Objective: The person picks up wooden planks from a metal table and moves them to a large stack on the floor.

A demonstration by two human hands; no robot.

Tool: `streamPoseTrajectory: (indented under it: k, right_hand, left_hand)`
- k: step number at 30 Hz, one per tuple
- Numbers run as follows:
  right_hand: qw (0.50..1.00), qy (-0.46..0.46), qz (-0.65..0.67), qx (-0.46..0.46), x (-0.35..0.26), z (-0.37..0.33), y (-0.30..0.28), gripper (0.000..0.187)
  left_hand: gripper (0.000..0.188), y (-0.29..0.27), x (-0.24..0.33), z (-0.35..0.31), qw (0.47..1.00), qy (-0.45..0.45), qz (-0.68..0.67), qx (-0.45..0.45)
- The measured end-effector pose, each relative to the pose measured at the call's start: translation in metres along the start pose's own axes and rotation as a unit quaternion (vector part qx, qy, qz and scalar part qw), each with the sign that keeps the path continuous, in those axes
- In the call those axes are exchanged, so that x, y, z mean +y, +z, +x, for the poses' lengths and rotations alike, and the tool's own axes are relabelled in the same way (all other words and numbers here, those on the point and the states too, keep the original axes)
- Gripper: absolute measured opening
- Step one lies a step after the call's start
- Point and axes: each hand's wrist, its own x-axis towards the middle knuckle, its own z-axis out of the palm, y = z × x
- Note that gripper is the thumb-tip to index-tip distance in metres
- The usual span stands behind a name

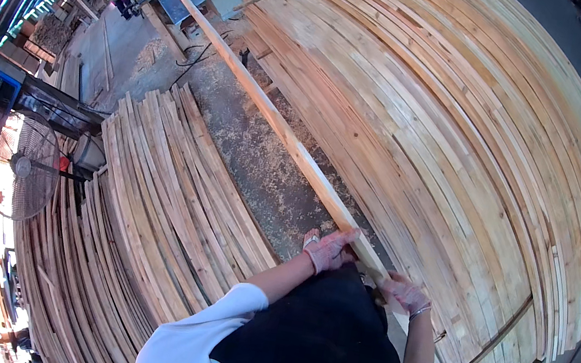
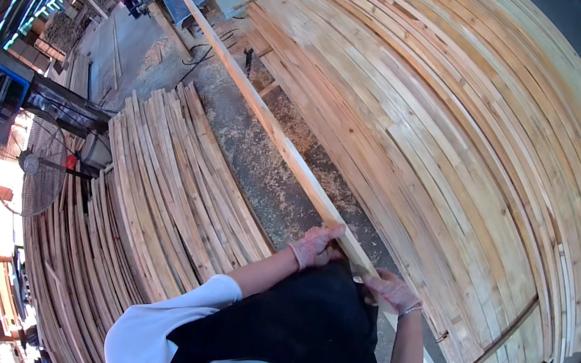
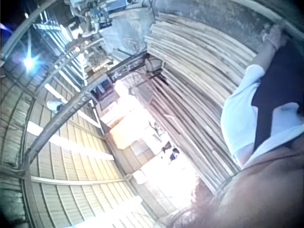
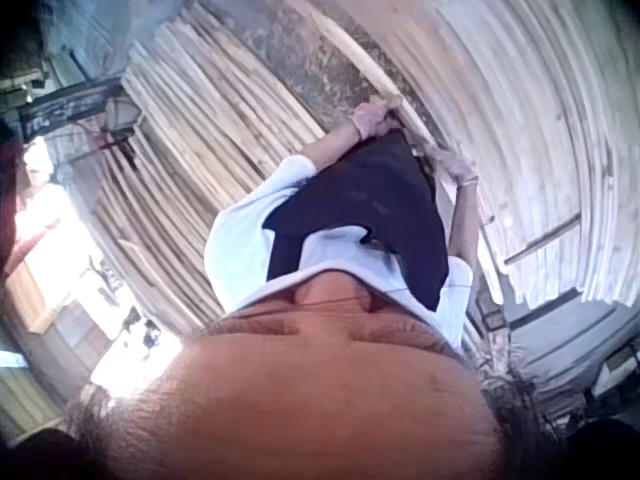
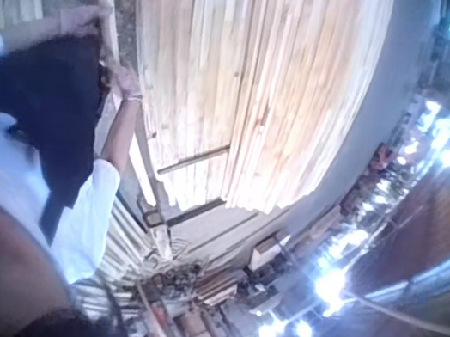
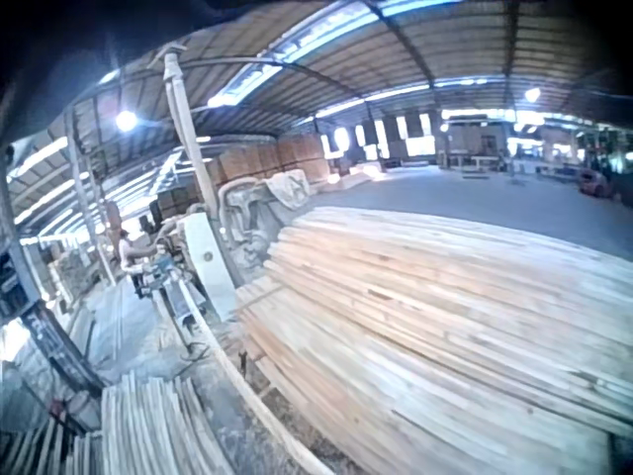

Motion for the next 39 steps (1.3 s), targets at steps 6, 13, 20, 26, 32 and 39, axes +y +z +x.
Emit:
streamPoseTrajectory:
  k: [6,13,20,26,32,39]
  right_hand:
    - [0.991,-0.007,0.088,0.104,0.069,-0.072,-0.065,0.055]
    - [0.900,0.255,-0.130,0.330,0.137,-0.163,-0.084,0.071]
    - [0.938,0.171,-0.118,0.275,0.106,-0.159,-0.084,0.069]
    - [0.810,0.076,-0.562,0.151,0.114,-0.148,-0.090,0.036]
    - [0.928,0.062,-0.325,0.171,0.138,-0.146,-0.095,0.042]
    - [0.911,0.154,-0.175,0.341,0.115,-0.149,-0.071,0.052]
  left_hand:
    - [0.032,0.006,0.059,0.003,0.980,0.138,0.027,0.138]
    - [0.025,0.001,0.128,0.000,0.980,0.087,0.075,0.161]
    - [0.041,0.011,0.127,-0.008,0.985,0.150,0.054,0.068]
    - [0.054,0.029,0.101,-0.019,0.995,0.091,0.023,0.034]
    - [0.053,0.031,0.098,-0.019,0.992,0.097,0.020,0.073]
    - [0.057,0.031,0.084,-0.018,0.988,0.113,-0.067,0.081]
